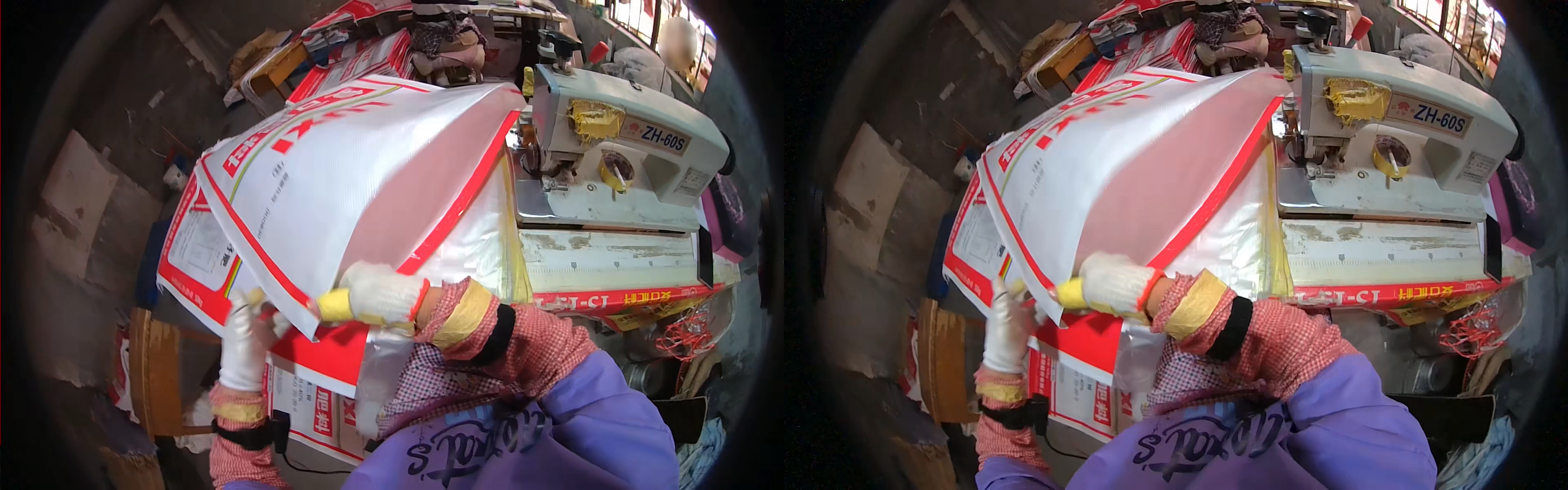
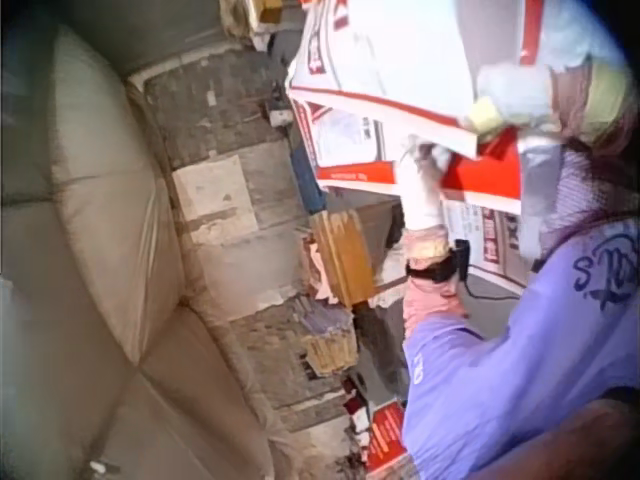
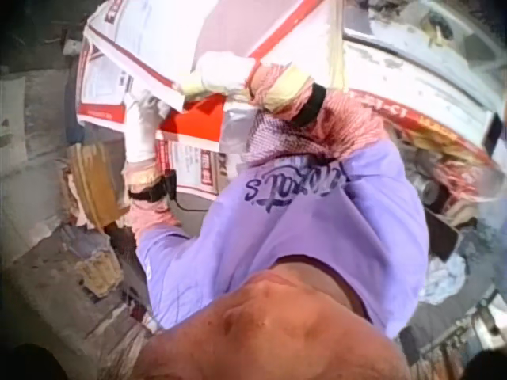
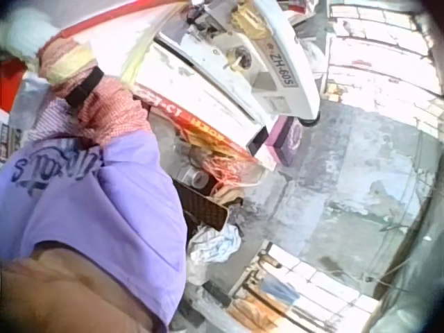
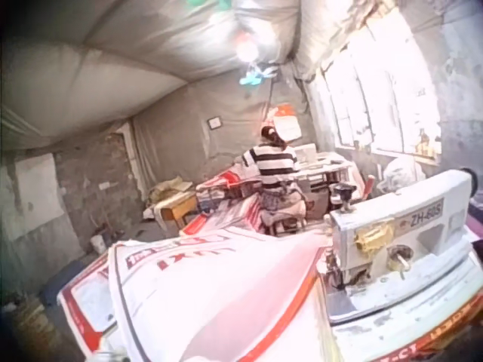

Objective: The recorder is using an industrial sewing machine to sew large plastic bags.

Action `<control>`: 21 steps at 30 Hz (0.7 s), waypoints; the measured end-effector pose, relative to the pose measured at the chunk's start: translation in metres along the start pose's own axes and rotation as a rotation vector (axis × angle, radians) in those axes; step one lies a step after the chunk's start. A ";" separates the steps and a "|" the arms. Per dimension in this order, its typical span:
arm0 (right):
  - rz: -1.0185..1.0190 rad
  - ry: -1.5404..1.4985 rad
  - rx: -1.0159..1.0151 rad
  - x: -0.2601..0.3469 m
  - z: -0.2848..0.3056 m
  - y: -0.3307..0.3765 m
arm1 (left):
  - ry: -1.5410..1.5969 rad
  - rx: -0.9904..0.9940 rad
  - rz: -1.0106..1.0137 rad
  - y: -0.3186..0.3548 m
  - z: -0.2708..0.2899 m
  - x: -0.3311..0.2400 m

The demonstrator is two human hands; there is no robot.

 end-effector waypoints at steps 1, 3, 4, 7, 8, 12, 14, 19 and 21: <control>0.110 -0.054 0.091 -0.023 -0.016 -0.007 | 0.183 0.052 0.120 0.000 -0.017 0.018; 0.164 -0.227 0.186 -0.044 -0.044 0.004 | -0.509 -0.044 -0.344 -0.005 -0.011 0.039; 0.044 -0.622 0.168 -0.051 -0.050 0.017 | -0.065 -0.139 -0.072 -0.010 0.006 0.058; 0.391 -0.790 0.135 -0.080 -0.003 0.041 | -0.999 -0.115 -0.469 -0.013 0.053 0.060; 0.365 -0.783 0.148 -0.098 0.017 0.049 | -0.588 -0.193 -0.338 -0.004 0.057 0.053; 0.335 -1.541 -0.246 -0.146 0.082 0.070 | -0.343 -0.291 -0.289 0.104 0.087 0.003; 0.229 -1.588 -0.233 -0.143 0.061 0.052 | -0.407 -0.424 -0.288 0.176 0.111 0.023; 0.220 -0.555 -0.567 -0.157 -0.051 0.003 | -0.268 -0.964 0.056 0.314 0.167 0.192; -0.391 -0.704 -0.493 -0.112 -0.107 0.009 | -0.126 -1.150 0.131 0.367 0.172 0.283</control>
Point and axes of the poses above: each hand's wrist, its own y-axis away from the middle knuckle, its own z-axis out of the back of the hand, x = y × z, the point moved 3 cm from there along -y, towards the middle knuckle, and after that the axes turned 6 degrees about -y, right-handed, at the moved point
